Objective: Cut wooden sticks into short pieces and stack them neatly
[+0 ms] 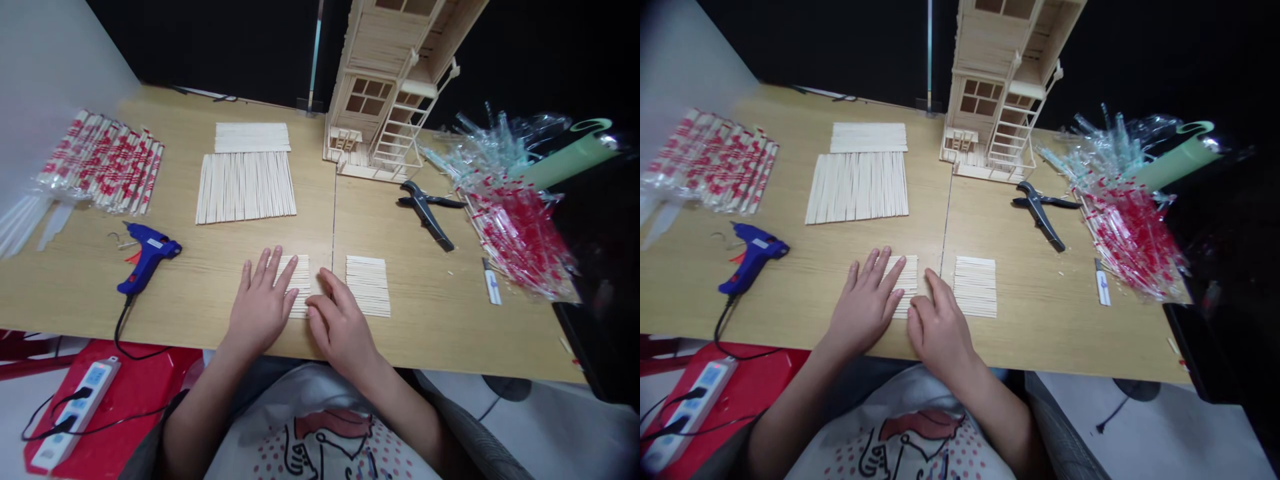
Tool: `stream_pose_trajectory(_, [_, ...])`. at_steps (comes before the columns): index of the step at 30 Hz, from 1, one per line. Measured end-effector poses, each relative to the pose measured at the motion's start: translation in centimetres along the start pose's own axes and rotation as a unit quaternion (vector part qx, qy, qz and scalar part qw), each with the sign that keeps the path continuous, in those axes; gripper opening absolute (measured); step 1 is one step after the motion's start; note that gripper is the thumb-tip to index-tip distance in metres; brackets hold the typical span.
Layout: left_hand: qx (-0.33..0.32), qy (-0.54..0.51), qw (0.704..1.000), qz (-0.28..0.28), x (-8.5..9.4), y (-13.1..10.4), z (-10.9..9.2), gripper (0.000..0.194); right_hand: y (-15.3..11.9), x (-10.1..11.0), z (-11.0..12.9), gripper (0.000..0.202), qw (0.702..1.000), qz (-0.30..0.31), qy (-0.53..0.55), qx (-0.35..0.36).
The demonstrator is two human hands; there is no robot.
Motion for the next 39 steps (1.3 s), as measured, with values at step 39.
stream_pose_trajectory(39, [0.006,-0.008,1.000,0.008,-0.05,-0.03,-0.05,0.056,-0.78,0.70,0.54,0.021,0.999,0.026,0.025,0.016])
Point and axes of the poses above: each hand's wrist, its own y-axis towards the middle knuckle, its own x-axis out of the back of the hand, z = x × y, the point moved 6 cm from there along y, towards the middle knuckle, and after that the axes turned 12 degrees about -z, right-handed, at the moved point
